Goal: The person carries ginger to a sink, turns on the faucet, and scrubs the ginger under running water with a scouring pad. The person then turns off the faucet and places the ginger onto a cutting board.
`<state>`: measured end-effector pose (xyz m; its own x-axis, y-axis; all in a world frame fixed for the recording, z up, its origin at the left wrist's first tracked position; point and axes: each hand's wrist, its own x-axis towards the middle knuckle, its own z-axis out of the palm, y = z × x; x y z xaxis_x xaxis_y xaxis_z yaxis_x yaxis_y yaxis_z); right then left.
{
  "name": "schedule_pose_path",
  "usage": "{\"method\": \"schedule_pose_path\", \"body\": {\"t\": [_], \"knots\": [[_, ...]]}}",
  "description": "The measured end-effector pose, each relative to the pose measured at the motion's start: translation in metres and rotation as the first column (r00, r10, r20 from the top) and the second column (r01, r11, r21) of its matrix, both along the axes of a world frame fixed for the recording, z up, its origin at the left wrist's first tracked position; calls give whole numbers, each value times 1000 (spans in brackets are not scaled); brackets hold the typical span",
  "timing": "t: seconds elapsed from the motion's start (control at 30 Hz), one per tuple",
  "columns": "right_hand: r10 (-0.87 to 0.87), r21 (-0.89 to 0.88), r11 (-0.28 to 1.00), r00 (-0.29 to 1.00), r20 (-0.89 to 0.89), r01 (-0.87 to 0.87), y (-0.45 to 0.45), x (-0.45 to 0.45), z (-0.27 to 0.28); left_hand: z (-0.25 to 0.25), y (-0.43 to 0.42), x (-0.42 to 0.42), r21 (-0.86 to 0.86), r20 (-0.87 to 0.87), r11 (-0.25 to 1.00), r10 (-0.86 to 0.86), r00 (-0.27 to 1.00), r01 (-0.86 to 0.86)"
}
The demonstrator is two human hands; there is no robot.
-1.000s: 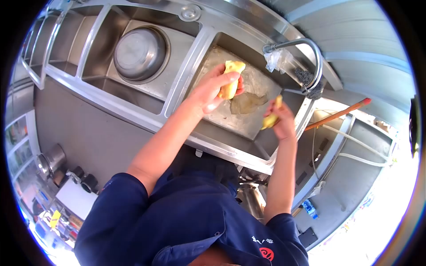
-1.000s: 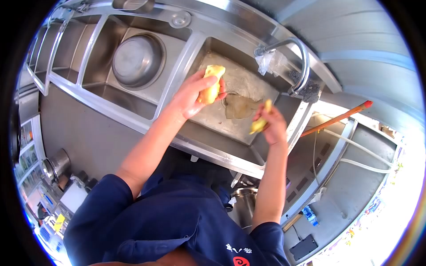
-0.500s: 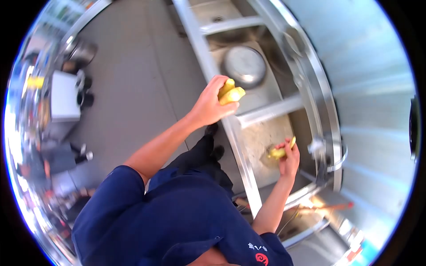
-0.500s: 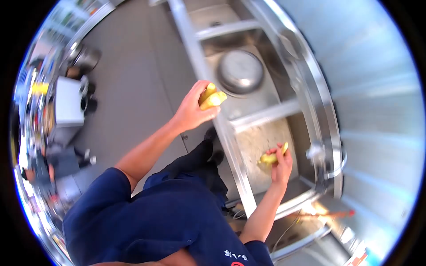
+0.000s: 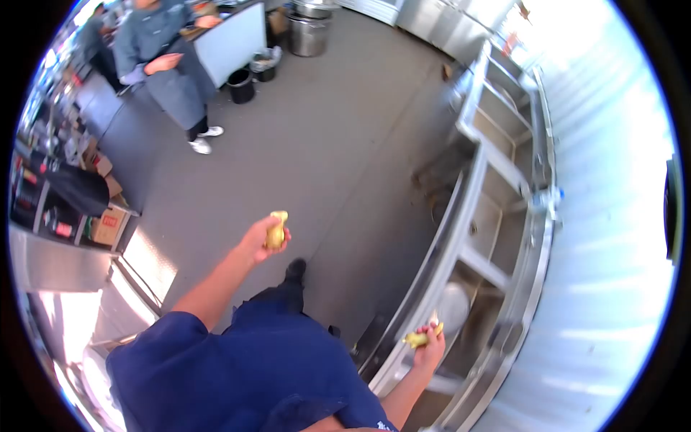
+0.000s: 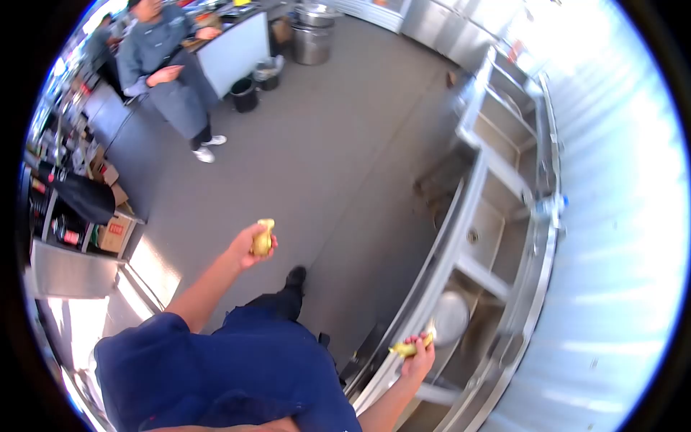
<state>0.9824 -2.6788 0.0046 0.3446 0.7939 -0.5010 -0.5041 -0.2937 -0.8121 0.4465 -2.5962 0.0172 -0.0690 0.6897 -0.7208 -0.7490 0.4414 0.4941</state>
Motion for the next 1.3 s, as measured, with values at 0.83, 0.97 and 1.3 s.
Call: {"method": "schedule_pose_path", "body": {"t": [0.83, 0.97, 1.3], "knots": [[680, -123, 725, 733, -26, -677, 645, -270, -3, -2, 365, -146, -60, -84, 971, 226, 971, -231], [752, -153, 659, 646, 134, -736, 766, -316, 27, -4, 439, -148, -55, -85, 972, 223, 971, -228], [775, -48, 599, 564, 285, -799, 1045, -420, -7, -31, 766, -224, 46, -66, 999, -16, 998, 19]]}}
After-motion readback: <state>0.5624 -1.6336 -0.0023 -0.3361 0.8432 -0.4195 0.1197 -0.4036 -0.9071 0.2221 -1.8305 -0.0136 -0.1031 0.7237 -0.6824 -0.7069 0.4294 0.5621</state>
